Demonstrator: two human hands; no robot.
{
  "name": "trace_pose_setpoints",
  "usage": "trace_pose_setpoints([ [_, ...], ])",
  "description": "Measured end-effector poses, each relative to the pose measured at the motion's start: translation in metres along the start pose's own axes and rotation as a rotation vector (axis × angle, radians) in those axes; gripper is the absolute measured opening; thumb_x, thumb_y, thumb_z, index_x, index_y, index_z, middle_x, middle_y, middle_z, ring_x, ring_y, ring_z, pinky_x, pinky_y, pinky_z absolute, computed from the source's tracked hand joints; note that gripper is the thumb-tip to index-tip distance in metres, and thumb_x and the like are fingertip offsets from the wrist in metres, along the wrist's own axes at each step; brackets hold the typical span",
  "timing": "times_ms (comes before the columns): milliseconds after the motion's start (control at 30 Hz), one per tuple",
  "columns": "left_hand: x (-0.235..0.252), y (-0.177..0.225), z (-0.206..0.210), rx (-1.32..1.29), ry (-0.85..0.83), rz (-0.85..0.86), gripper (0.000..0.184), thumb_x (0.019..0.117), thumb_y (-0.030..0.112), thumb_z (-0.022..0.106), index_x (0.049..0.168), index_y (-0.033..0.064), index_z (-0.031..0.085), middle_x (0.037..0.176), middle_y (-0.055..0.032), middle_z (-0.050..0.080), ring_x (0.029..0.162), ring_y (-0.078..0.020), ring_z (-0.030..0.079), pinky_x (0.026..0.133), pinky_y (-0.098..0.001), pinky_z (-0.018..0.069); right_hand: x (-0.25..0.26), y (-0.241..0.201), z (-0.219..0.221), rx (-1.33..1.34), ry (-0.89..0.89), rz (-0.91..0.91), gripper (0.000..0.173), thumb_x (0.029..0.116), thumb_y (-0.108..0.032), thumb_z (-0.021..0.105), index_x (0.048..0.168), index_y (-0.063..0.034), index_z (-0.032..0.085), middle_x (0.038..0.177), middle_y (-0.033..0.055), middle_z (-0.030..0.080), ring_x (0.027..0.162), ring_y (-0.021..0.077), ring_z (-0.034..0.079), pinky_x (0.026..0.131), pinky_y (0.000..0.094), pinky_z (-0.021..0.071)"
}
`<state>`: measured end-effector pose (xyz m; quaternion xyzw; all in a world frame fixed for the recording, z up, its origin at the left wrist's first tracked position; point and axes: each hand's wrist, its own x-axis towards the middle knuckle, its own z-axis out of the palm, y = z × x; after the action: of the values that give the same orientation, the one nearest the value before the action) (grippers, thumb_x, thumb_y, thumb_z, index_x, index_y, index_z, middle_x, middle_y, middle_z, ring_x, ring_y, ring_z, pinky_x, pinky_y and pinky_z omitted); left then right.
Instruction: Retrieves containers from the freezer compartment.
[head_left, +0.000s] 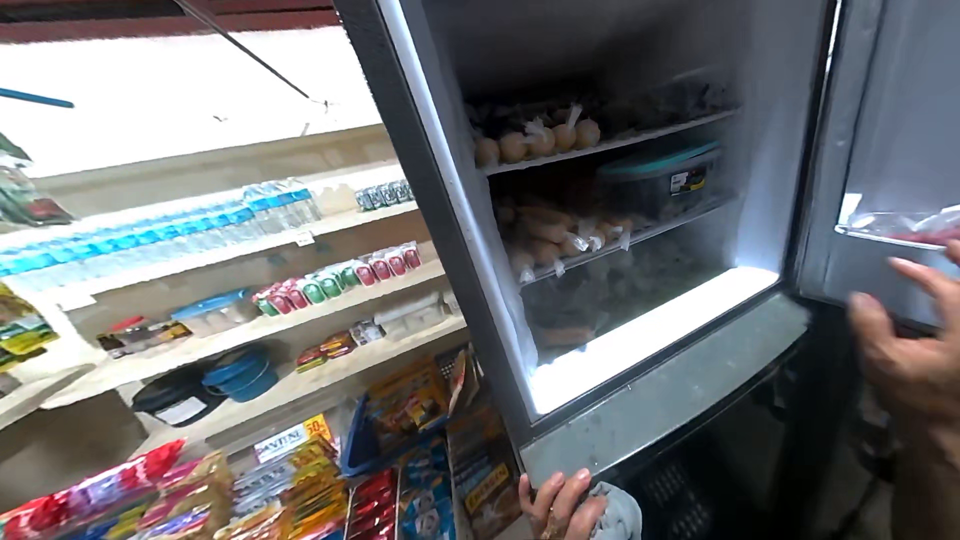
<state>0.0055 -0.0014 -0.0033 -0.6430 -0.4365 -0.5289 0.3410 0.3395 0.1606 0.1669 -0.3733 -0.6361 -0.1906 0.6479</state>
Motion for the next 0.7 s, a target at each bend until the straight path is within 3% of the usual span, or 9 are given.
trace_pose_setpoints([
  [100, -0.001, -0.001, 0.001, 0.003, 0.016, 0.015, 0.016, 0.1082, 0.033, 0.043, 0.105, 0.0258, 0.057, 0.131, 0.0131, 0.055, 0.143, -0.0023, 0.033, 0.127, -0.0385, 0.0028, 0.042, -0.033, 0.047, 0.121, -0.077, -0.121, 0.045, 0.0965, -0.031, 0.061, 0.120, 0.0077, 0.068, 0.141, 0.0353, 0.052, 0.138, 0.0519, 0.044, 0.115, 0.0586, 0.0346],
  [233, 0.000, -0.001, 0.002, -0.013, 0.024, 0.010, 0.016, 0.1078, 0.033, 0.044, 0.105, 0.0256, 0.058, 0.132, 0.0135, 0.055, 0.143, -0.0024, 0.033, 0.127, -0.0391, 0.0022, 0.094, -0.047, 0.104, 0.148, -0.208, -0.216, 0.040, 0.0975, -0.026, 0.064, 0.126, 0.0022, 0.067, 0.141, 0.0267, 0.057, 0.136, 0.0468, 0.049, 0.114, 0.0582, 0.0383],
  [400, -0.002, -0.002, 0.001, -0.017, 0.019, 0.010, 0.019, 0.1092, 0.032, 0.040, 0.106, 0.0258, 0.059, 0.132, 0.0134, 0.055, 0.143, -0.0020, 0.034, 0.127, -0.0382, 0.0021, 0.128, -0.061, 0.164, 0.109, -0.227, -0.311, 0.038, 0.0932, -0.024, 0.072, 0.120, 0.0027, 0.069, 0.128, 0.0282, 0.064, 0.126, 0.0494, 0.057, 0.107, 0.0626, 0.0427],
  [533, 0.000, 0.000, -0.002, -0.007, -0.010, -0.004, 0.018, 0.1085, 0.033, 0.041, 0.106, 0.0262, 0.058, 0.132, 0.0132, 0.055, 0.143, -0.0025, 0.033, 0.127, -0.0383, 0.0017, 0.138, -0.066, 0.190, 0.021, -0.205, -0.353, 0.030, 0.0950, -0.021, 0.069, 0.118, -0.0018, 0.072, 0.117, 0.0259, 0.069, 0.116, 0.0490, 0.061, 0.096, 0.0632, 0.0463],
  [700, -0.002, -0.001, -0.004, -0.019, -0.024, 0.001, 0.020, 0.1091, 0.033, 0.039, 0.108, 0.0266, 0.059, 0.134, 0.0141, 0.055, 0.144, -0.0018, 0.032, 0.127, -0.0382, 0.0015, 0.149, -0.057, 0.184, 0.063, -0.273, -0.330, 0.024, 0.0977, -0.018, 0.066, 0.112, -0.0001, 0.073, 0.110, 0.0264, 0.070, 0.111, 0.0496, 0.062, 0.093, 0.0644, 0.0478],
])
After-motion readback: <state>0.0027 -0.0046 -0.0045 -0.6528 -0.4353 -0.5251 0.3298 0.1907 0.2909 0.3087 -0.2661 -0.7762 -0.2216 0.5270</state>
